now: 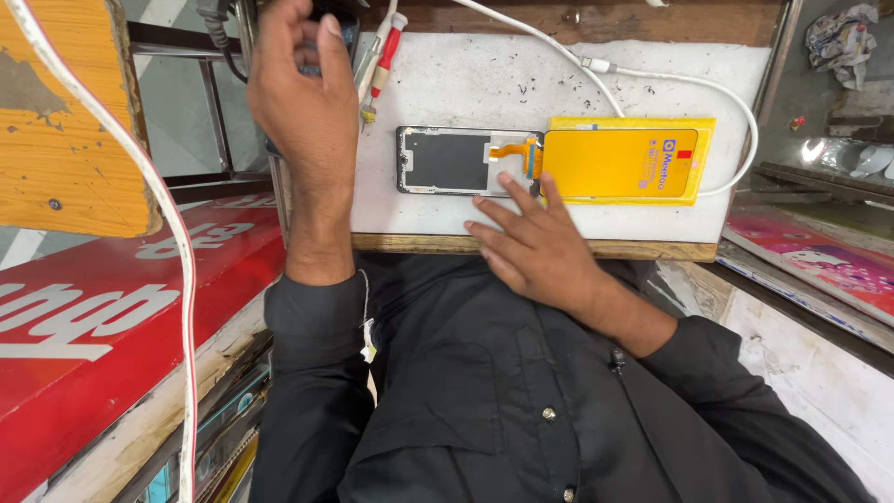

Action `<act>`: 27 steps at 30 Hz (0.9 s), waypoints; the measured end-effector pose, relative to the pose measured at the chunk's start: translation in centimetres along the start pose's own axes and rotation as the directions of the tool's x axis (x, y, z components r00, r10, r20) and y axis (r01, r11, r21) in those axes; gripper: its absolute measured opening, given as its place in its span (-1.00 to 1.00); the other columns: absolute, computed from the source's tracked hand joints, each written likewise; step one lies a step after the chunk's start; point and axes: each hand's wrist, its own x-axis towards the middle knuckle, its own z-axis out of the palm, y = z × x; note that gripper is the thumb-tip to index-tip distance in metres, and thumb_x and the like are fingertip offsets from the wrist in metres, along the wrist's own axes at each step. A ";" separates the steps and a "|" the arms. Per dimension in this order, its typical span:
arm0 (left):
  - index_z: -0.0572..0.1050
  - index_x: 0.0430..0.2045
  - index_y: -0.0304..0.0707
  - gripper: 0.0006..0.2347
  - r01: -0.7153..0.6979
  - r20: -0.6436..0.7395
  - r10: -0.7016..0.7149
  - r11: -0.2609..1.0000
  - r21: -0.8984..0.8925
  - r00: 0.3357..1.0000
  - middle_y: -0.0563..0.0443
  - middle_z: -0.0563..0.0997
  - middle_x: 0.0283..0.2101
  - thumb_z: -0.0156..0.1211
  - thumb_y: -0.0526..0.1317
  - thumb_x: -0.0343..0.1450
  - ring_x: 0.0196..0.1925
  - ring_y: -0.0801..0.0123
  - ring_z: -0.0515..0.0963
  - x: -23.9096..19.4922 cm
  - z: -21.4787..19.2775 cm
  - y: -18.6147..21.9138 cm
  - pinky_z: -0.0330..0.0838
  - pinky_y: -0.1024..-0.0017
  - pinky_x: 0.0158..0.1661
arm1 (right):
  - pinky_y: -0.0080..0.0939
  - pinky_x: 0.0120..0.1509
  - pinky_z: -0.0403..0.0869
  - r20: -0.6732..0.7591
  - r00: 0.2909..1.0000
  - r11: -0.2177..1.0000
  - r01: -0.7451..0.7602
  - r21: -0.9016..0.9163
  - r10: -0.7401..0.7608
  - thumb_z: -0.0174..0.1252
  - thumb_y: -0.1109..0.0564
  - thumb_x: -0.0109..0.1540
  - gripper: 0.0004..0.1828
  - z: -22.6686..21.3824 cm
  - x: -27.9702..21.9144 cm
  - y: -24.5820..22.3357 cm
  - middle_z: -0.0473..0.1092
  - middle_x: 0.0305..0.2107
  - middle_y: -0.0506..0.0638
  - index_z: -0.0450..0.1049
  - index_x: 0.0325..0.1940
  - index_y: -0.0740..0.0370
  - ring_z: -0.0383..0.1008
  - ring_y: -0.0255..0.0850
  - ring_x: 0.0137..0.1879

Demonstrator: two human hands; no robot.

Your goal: The person handles a smartphone and a screen replacement part, repeatedly wiping the screen and edges with a cloth. The person also wipes the work surface and the replacement part. The phone remains disassembled on the table at the end.

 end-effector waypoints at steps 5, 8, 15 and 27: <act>0.43 -0.19 -0.44 -0.84 -0.084 -0.103 0.085 0.996 0.013 0.991 -0.04 0.54 -0.31 0.33 -0.34 0.57 -0.36 0.38 0.63 1.6 -0.4 -0.8 0.51 0.43 -0.31 | 0.46 0.60 -0.06 -0.007 1.000 1.000 -0.012 -0.014 0.012 0.29 0.11 0.25 -0.60 1.7 -0.2 -0.1 0.37 0.27 -0.04 0.54 0.20 0.02 0.12 0.02 0.58; 0.41 -0.34 -0.40 -0.86 -0.175 -0.119 0.175 0.984 0.004 0.977 -0.06 0.50 -0.40 0.31 -0.36 0.49 -0.47 0.39 0.58 3.0 -0.5 -1.6 0.46 0.48 -0.43 | 0.46 0.61 -0.08 -0.010 1.000 0.999 -0.015 -0.036 0.014 0.28 0.10 0.27 -0.62 2.2 -0.2 0.0 0.37 0.27 -0.04 0.54 0.19 0.03 0.11 0.03 0.58; 0.38 -0.19 -0.43 -0.86 0.157 0.098 -0.123 0.817 -0.555 0.988 -0.06 0.57 -0.29 0.23 -0.38 0.67 -0.32 0.43 0.57 1.3 -3.1 -0.8 0.47 0.53 -0.26 | 0.48 0.59 -0.10 -0.003 0.998 0.996 -0.063 -0.061 0.063 0.29 0.08 0.26 -0.61 2.5 -0.3 0.0 0.39 0.27 -0.06 0.55 0.20 0.02 0.11 0.05 0.57; 0.40 -0.15 -0.42 -0.91 0.449 0.417 -0.271 0.786 -0.425 0.868 0.00 0.65 -0.22 0.20 -0.45 0.56 -0.12 0.54 0.67 -9.4 -2.4 2.4 0.56 0.61 -0.08 | 0.61 0.55 -0.12 0.061 0.961 0.955 -0.257 -0.152 0.268 0.31 -0.16 0.28 -0.31 1.2 0.6 -0.5 0.11 0.47 0.24 0.35 0.48 -0.05 -0.03 0.21 0.61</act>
